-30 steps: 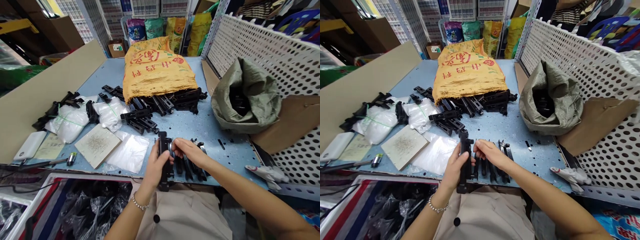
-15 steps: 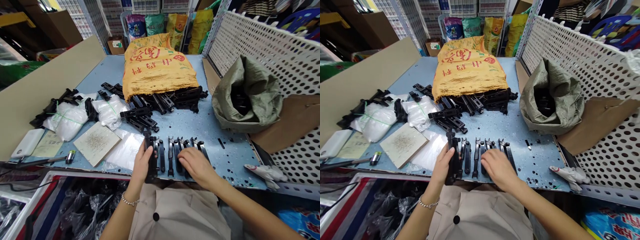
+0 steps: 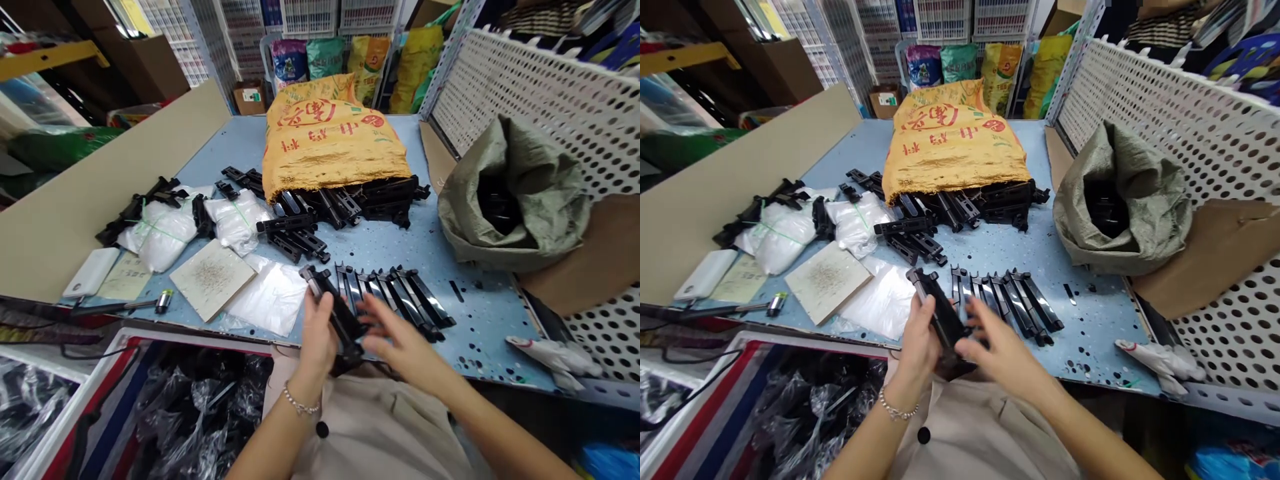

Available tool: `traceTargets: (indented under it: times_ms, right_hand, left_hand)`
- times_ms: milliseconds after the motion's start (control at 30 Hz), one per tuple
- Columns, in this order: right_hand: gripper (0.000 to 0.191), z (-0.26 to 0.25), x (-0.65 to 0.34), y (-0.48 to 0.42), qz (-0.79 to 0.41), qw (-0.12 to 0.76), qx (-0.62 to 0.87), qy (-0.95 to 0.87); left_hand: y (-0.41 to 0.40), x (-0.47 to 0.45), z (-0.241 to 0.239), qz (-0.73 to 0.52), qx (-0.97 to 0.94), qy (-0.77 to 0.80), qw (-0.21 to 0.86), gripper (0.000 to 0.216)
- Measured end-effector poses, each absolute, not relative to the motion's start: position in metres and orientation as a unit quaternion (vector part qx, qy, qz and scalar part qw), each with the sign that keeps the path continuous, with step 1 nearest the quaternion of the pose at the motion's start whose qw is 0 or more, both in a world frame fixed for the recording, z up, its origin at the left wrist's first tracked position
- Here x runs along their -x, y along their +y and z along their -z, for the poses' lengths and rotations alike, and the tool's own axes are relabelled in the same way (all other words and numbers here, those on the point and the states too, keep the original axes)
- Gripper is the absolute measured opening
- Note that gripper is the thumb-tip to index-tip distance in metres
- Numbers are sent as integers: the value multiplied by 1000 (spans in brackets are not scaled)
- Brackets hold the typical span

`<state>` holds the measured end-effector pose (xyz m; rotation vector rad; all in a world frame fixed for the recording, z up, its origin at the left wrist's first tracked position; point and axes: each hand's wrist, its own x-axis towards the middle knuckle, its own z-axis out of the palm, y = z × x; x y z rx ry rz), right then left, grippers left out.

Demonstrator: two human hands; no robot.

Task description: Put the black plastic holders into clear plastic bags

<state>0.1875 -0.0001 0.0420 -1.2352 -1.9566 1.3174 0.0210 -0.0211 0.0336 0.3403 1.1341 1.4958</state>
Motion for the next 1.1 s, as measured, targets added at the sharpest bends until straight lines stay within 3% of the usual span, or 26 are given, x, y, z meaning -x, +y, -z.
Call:
traceTargets:
  times_ms: [100, 267, 367, 667, 867, 1100]
  right_hand:
    - [55, -38, -162, -14, -643, 210, 421, -604]
    - [44, -33, -154, -6, -746, 221, 414, -473]
    - [42, -35, -145, -4, -765, 227, 408, -444]
    - [35, -36, -111, -1, -811, 243, 384, -368]
    - [25, -41, -83, 13, -852, 254, 351, -292]
    - [20, -12, -48, 26, -859, 260, 377, -230]
  left_hand:
    - [-29, -7, -34, -609, -310, 545, 486, 57]
    - [-32, 61, -5, -426, -493, 724, 226, 30]
    - [-31, 93, 9, -381, -512, 725, 258, 8]
    - [-26, 126, 14, -416, -425, 712, 373, 29]
    - [-21, 121, 15, -412, -395, 724, 387, 27]
    - [-21, 126, 0, -395, -390, 718, 421, 22]
